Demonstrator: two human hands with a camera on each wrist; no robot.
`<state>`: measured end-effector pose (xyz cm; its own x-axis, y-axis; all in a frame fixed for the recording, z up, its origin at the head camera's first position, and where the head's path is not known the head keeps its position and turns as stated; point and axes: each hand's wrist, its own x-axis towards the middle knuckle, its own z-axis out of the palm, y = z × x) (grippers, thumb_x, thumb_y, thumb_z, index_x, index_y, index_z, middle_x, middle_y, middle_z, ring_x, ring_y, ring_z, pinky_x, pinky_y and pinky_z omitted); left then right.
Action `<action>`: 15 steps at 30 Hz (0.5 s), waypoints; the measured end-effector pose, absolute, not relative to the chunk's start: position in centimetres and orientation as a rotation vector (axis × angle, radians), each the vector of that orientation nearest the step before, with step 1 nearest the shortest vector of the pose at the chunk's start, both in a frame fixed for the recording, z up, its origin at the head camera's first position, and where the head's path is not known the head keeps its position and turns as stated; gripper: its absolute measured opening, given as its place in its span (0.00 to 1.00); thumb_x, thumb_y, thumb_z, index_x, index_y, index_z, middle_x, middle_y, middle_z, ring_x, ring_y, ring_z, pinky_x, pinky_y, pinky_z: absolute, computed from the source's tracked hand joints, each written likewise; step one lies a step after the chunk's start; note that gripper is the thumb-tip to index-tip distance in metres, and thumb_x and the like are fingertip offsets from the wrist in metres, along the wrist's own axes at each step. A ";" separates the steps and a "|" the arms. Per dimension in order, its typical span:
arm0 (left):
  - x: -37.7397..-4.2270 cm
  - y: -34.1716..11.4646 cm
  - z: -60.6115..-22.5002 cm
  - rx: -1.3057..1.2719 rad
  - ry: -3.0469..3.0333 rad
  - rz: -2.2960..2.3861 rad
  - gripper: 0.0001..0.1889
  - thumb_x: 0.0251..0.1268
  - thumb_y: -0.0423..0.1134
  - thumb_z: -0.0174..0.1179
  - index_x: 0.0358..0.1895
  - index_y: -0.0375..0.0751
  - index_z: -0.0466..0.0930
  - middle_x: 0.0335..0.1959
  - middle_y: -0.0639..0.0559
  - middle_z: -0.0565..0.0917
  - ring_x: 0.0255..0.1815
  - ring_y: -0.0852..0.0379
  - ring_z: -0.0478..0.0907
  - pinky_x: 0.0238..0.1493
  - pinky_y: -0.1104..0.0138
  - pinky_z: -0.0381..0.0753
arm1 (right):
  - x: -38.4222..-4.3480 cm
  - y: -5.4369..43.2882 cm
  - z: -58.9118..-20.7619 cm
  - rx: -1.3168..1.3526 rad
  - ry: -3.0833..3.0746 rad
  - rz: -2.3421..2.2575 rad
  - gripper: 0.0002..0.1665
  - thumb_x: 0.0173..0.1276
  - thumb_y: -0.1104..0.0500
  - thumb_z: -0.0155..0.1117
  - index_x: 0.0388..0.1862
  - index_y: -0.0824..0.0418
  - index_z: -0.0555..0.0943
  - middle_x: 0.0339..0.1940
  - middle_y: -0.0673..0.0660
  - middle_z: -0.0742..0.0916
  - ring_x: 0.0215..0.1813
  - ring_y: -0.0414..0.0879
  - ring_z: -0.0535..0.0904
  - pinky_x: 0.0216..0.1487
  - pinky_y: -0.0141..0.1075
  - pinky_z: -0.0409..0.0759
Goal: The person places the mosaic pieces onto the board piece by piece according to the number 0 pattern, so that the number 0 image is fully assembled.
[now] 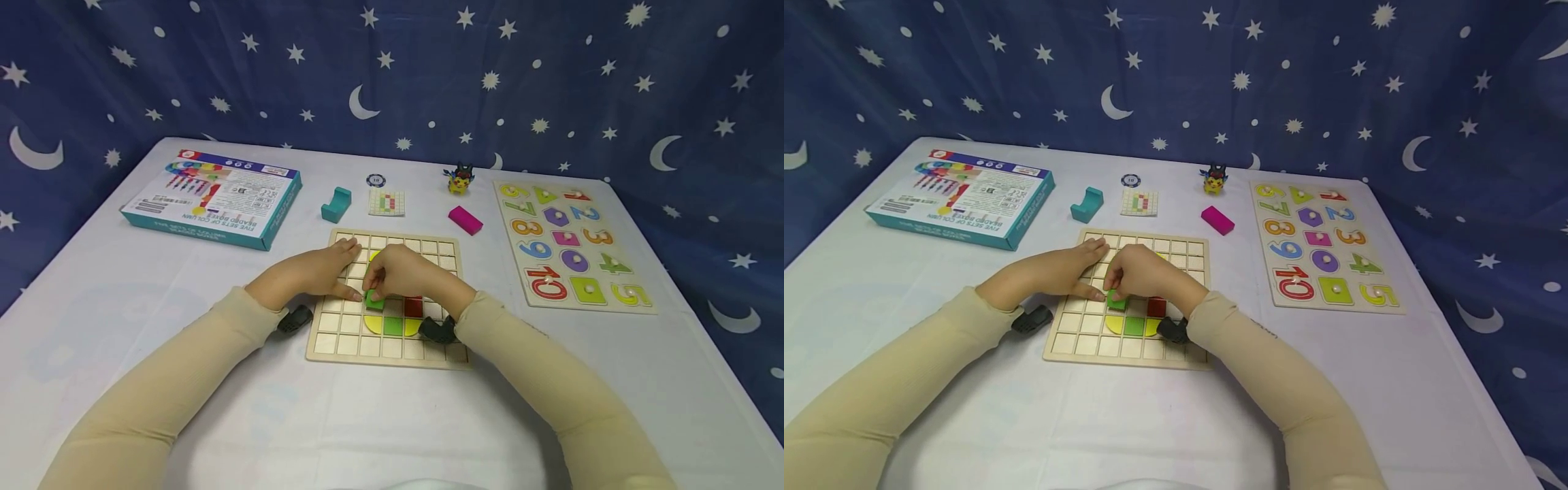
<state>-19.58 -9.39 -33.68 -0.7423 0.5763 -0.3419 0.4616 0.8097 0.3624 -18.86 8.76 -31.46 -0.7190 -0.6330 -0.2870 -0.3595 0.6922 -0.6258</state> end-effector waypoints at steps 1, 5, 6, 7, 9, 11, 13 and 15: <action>-19.6 -9.4 -33.7 0.780 2.554 0.354 0.52 0.53 0.59 0.60 0.72 0.32 0.43 0.74 0.39 0.43 0.74 0.43 0.39 0.70 0.50 0.52 | -18.8 8.5 -31.5 -0.776 2.409 -0.739 0.05 0.51 0.67 0.71 0.28 0.61 0.85 0.26 0.51 0.85 0.30 0.39 0.76 0.34 0.27 0.76; -19.7 -9.5 -33.8 0.789 2.559 0.354 0.51 0.53 0.58 0.61 0.72 0.32 0.43 0.74 0.38 0.43 0.74 0.42 0.40 0.70 0.50 0.53 | -18.8 8.0 -31.9 -0.790 2.407 -0.699 0.06 0.50 0.67 0.72 0.28 0.61 0.85 0.25 0.50 0.85 0.30 0.38 0.76 0.33 0.26 0.75; -19.7 -9.5 -33.9 0.789 2.558 0.354 0.51 0.54 0.58 0.61 0.72 0.32 0.43 0.74 0.38 0.43 0.74 0.42 0.40 0.70 0.50 0.53 | -18.8 7.9 -32.0 -0.790 2.407 -0.688 0.06 0.50 0.67 0.72 0.28 0.61 0.85 0.25 0.50 0.85 0.31 0.38 0.77 0.34 0.26 0.75; -19.7 -9.5 -33.9 0.788 2.557 0.354 0.51 0.54 0.57 0.61 0.72 0.32 0.44 0.74 0.38 0.43 0.74 0.42 0.40 0.70 0.50 0.53 | -18.8 7.9 -32.0 -0.788 2.410 -0.677 0.06 0.50 0.67 0.72 0.28 0.60 0.85 0.26 0.50 0.85 0.31 0.38 0.76 0.34 0.26 0.75; -19.7 -9.5 -33.9 0.786 2.555 0.356 0.51 0.54 0.57 0.61 0.72 0.31 0.44 0.74 0.38 0.43 0.74 0.42 0.40 0.70 0.50 0.53 | -18.7 7.9 -32.1 -0.785 2.415 -0.653 0.06 0.51 0.67 0.72 0.28 0.60 0.85 0.26 0.50 0.85 0.31 0.39 0.76 0.34 0.26 0.75; -19.7 -9.5 -33.9 0.783 2.552 0.354 0.50 0.55 0.57 0.61 0.72 0.32 0.44 0.74 0.38 0.43 0.74 0.43 0.40 0.70 0.51 0.53 | -18.7 7.8 -32.1 -0.797 2.419 -0.627 0.06 0.51 0.67 0.72 0.28 0.59 0.84 0.26 0.50 0.85 0.31 0.39 0.76 0.35 0.26 0.75; -19.7 -9.5 -33.9 0.785 2.553 0.352 0.51 0.55 0.57 0.60 0.72 0.31 0.43 0.74 0.38 0.43 0.74 0.42 0.40 0.70 0.51 0.52 | -18.7 7.8 -32.2 -0.807 2.422 -0.609 0.05 0.51 0.67 0.71 0.27 0.59 0.84 0.25 0.50 0.84 0.30 0.39 0.75 0.34 0.27 0.74; -19.7 -9.5 -33.8 0.781 2.552 0.350 0.51 0.54 0.58 0.60 0.72 0.31 0.43 0.74 0.38 0.42 0.74 0.43 0.39 0.70 0.51 0.52 | -18.6 7.7 -32.3 -0.821 2.424 -0.591 0.05 0.52 0.67 0.71 0.26 0.59 0.83 0.23 0.50 0.83 0.29 0.39 0.74 0.33 0.27 0.73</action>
<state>-19.70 -9.50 -33.82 -0.7409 0.5791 -0.3403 0.4659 0.8080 0.3606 -18.65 7.65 -32.28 -0.6875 -0.6505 -0.3227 -0.4290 0.7224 -0.5423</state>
